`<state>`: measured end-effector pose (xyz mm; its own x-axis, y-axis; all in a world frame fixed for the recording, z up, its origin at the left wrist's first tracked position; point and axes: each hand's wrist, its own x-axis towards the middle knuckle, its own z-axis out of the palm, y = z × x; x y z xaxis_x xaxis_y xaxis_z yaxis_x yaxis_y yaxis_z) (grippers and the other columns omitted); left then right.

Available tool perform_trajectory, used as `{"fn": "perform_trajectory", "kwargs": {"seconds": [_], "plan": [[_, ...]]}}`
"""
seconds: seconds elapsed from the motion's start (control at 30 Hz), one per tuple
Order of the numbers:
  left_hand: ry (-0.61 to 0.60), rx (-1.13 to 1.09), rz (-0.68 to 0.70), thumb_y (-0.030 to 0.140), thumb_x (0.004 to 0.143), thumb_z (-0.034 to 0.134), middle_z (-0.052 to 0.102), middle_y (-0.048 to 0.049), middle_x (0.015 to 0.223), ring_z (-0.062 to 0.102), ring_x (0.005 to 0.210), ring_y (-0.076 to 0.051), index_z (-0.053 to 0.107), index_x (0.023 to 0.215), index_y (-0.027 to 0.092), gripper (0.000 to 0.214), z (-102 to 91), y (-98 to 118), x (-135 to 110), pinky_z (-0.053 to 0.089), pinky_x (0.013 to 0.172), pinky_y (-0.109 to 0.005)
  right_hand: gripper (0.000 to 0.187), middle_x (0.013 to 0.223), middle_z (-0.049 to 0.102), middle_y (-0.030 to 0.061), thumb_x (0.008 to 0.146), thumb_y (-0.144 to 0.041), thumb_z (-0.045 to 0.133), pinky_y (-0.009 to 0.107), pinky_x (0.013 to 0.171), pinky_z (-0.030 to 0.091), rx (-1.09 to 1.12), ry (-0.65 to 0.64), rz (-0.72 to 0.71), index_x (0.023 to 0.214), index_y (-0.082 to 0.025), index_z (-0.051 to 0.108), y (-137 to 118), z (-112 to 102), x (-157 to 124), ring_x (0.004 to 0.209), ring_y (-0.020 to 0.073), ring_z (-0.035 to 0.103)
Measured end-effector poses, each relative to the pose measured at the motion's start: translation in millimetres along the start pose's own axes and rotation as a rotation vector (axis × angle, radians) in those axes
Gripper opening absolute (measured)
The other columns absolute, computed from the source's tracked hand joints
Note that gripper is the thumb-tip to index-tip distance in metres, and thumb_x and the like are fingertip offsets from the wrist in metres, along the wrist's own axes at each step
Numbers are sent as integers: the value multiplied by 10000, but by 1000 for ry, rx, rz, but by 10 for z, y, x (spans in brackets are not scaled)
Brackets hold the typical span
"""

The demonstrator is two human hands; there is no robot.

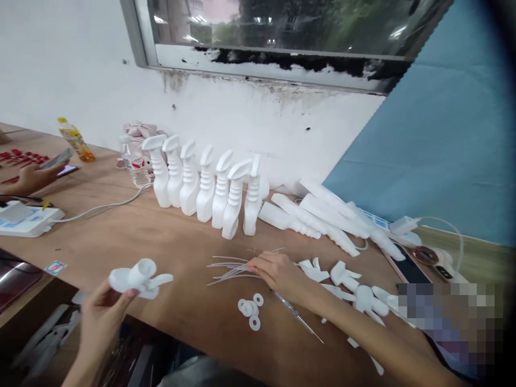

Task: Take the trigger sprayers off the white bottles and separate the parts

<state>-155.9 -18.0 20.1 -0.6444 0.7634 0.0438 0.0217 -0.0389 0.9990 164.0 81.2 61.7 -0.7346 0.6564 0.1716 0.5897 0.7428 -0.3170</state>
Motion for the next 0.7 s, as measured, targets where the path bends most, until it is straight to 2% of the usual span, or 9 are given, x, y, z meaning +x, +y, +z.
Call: {"fn": "perform_trajectory", "kwargs": {"seconds": [0.07,0.17,0.23,0.3,0.4,0.47,0.53,0.6,0.7], "plan": [[-77,-173,-45,390,484,789,651,32,692,585,738,-189,637,710,192,336,135,-74,-17,478,670,-260,198,875,656,66,898,-198,424,333,741,440,-56,18,-69,979,-159,600,-47,167,92,810,192,576],[-213,-391,-150,485,461,781,633,0,668,588,649,-179,605,726,165,452,346,-99,-22,480,608,-269,222,1033,620,101,874,-226,475,390,813,420,-171,70,-52,1066,-153,558,-113,198,36,961,238,538],[-317,-492,-214,513,530,742,613,-1,662,570,589,-157,587,764,168,445,460,-55,-22,467,565,-261,161,943,629,98,864,-251,489,386,764,437,-248,43,34,957,-156,580,-128,133,-136,899,244,555],[-430,-583,-260,507,623,686,588,4,641,542,542,-135,574,814,177,397,572,0,-34,448,536,-251,157,798,627,81,830,-315,539,371,678,452,-329,-41,155,807,-164,579,-116,100,-363,786,248,578],[-599,-688,-343,423,694,636,537,21,577,495,467,-113,563,889,174,324,779,39,-91,423,496,-243,277,782,636,98,735,-407,638,371,603,459,-395,-184,338,812,-152,567,-55,193,-675,752,290,608],[-695,-732,-428,334,710,607,484,43,524,421,386,-72,564,892,156,258,941,35,-153,380,441,-208,306,772,650,105,729,-388,652,359,567,455,-354,-267,457,877,-138,553,-2,302,-806,729,300,627],[-749,-751,-542,285,722,575,420,62,473,320,328,-31,566,857,136,201,1101,26,-226,302,379,-162,215,744,656,86,779,-325,612,337,557,448,-255,-305,528,873,-147,536,38,368,-870,698,280,636],[-775,-727,-671,288,743,545,363,73,432,246,304,-15,561,809,128,174,1237,19,-300,218,333,-133,105,737,651,62,828,-271,547,319,571,443,-144,-267,535,828,-169,519,38,344,-892,680,246,633],[-807,-659,-794,327,777,504,317,77,399,184,289,-10,526,701,133,209,1380,17,-409,132,299,-119,83,724,621,21,863,-268,481,301,590,444,43,-102,486,810,-203,484,-48,161,-918,657,196,607]]}}
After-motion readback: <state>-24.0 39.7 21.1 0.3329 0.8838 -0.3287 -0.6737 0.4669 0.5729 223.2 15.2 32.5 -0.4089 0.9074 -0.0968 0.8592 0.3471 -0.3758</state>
